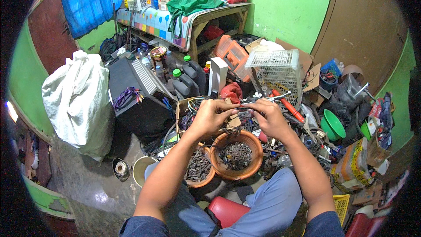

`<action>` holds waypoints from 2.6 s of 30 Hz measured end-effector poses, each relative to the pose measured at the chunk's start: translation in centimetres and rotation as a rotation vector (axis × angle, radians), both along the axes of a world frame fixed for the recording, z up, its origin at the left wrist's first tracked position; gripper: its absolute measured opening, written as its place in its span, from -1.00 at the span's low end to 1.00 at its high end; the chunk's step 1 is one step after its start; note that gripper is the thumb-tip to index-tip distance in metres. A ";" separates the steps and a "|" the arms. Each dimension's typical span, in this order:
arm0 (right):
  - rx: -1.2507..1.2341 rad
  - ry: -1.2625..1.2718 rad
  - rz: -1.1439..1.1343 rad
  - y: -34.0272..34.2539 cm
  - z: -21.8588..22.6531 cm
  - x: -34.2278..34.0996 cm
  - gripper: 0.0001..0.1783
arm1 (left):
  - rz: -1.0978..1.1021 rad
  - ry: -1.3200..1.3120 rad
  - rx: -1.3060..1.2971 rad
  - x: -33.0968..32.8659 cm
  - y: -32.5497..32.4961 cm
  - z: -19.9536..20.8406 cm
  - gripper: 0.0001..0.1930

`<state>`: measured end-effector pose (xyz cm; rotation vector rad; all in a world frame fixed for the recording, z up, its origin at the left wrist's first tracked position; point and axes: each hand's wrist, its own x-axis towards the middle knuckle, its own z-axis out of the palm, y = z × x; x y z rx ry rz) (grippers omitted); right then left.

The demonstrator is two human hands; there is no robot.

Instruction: The person connects multiple colored wires to an electrical component, twisting the wire ends together and organizing the bundle by hand.

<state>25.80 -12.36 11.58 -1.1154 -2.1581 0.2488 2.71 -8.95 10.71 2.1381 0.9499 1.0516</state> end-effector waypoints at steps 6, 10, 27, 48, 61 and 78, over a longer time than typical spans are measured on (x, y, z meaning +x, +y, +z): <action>0.122 0.072 0.020 -0.2 0.1 -2.2 -0.65 | 0.152 0.031 0.076 -1.4 -0.1 -0.4 -0.79; 0.027 0.157 0.069 0.8 -0.8 -3.3 -0.68 | 0.150 0.078 0.118 -3.1 -1.1 0.0 -0.80; -0.258 0.404 0.393 1.2 -0.4 -16.8 -0.82 | 0.369 0.308 0.127 -14.4 -8.9 1.3 -0.56; -0.143 0.464 0.535 -5.2 4.2 -28.9 -0.79 | 0.510 0.134 0.131 -25.2 -16.5 4.9 -0.54; -0.130 0.414 0.636 -7.7 7.2 -35.5 -0.75 | 0.612 -0.260 0.044 -29.8 -21.6 6.6 -0.70; 0.322 0.084 0.481 1.6 1.1 -29.7 -0.62 | 0.554 0.148 -0.075 -26.6 -12.0 2.3 -0.73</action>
